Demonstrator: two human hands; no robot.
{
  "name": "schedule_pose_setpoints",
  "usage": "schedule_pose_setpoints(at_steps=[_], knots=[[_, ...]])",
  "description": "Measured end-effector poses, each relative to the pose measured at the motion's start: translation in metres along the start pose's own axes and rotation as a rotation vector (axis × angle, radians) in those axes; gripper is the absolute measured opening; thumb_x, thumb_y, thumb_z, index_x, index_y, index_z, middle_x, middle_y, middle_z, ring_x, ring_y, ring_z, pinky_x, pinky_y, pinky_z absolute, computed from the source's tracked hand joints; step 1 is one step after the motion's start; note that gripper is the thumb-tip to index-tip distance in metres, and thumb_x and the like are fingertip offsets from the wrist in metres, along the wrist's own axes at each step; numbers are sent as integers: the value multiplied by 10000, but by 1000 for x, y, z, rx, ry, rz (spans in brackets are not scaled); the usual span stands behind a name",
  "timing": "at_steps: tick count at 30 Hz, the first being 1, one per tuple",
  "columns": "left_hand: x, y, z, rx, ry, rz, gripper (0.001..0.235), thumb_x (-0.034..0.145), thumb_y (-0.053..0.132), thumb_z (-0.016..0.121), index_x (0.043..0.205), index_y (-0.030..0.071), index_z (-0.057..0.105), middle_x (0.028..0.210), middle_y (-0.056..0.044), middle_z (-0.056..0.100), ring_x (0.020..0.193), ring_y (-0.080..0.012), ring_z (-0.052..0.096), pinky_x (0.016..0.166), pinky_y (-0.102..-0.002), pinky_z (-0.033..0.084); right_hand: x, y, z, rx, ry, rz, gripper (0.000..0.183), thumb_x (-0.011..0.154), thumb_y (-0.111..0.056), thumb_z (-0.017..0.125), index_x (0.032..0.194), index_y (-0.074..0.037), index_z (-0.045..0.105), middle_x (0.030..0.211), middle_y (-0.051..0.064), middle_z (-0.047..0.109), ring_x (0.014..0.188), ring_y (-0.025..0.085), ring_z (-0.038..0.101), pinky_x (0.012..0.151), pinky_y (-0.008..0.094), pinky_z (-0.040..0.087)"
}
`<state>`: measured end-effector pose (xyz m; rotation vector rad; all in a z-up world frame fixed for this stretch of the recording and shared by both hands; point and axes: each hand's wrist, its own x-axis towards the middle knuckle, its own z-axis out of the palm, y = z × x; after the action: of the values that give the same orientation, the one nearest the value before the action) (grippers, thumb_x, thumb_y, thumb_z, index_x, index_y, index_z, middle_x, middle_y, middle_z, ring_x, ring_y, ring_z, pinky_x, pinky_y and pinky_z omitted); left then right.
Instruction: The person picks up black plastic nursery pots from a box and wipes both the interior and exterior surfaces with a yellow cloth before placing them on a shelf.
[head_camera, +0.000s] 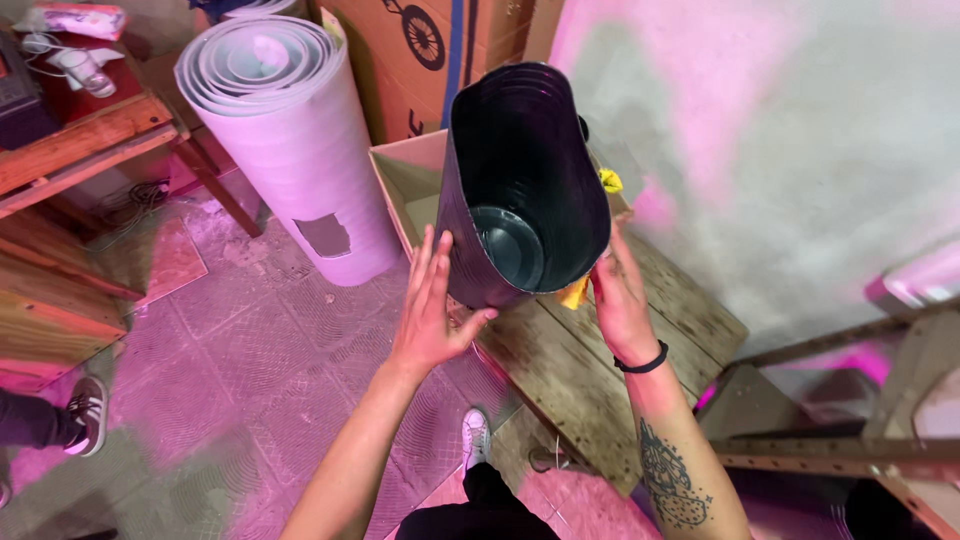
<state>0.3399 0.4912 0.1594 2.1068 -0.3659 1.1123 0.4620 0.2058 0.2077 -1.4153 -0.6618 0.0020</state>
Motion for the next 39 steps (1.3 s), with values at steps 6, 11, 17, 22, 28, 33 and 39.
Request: schedule_pose_setpoints(at_steps=[6,11,17,22,28,33,39], knots=[[-86,61,42,-152,-13,-17,1248,969,474,1026,1931,147,302,1944,-313,405,1708,-644,478,1360,-758,469,-125,-39,-42,-266,101,137,716,1314,-402,506,1909,-30,363,1957,280,367,1789,431,330,1477,625,293],[-123,120,69,-326,-170,-341,1189,1030,440,956,1926,44,282,1944,-328,380,1694,-574,511,1333,-680,527,-195,-84,-40,-420,87,258,688,1285,-418,496,1910,-141,420,1974,306,319,1788,575,288,1438,748,250],[-162,155,125,-535,-390,-722,1093,1091,332,876,1949,84,245,1895,-349,413,1510,-659,642,1245,-709,605,-287,-52,-67,-585,55,331,616,1262,-338,616,1856,-186,564,2012,202,308,1802,560,228,1432,727,234],[-178,156,165,-470,-559,-869,1041,1108,402,847,1938,103,295,1881,-309,462,1449,-658,692,1246,-700,623,-339,-6,-88,-660,38,481,630,1245,-374,669,1856,-250,581,2008,172,324,1793,592,198,1419,757,238],[-201,141,204,-182,-678,-981,1020,1097,615,774,1929,179,376,1911,-230,469,1697,-498,536,1413,-639,454,-358,34,-96,-918,-92,444,648,1226,-446,674,1840,-256,588,2000,157,331,1786,641,180,1411,749,284],[-194,155,204,-135,-527,-684,827,1163,390,748,1878,79,472,1897,-303,463,1724,-610,420,1415,-715,358,-344,50,-104,-934,-258,473,632,1269,-443,518,1890,-328,509,2045,92,205,1828,581,27,1364,798,250],[-217,182,196,-45,-788,-242,1058,1133,889,395,1908,168,400,2023,-158,284,1872,-477,202,1474,-718,132,-337,56,-112,-918,-418,431,668,1263,-489,447,1883,-242,463,2052,58,146,1877,475,-53,1385,856,139]])
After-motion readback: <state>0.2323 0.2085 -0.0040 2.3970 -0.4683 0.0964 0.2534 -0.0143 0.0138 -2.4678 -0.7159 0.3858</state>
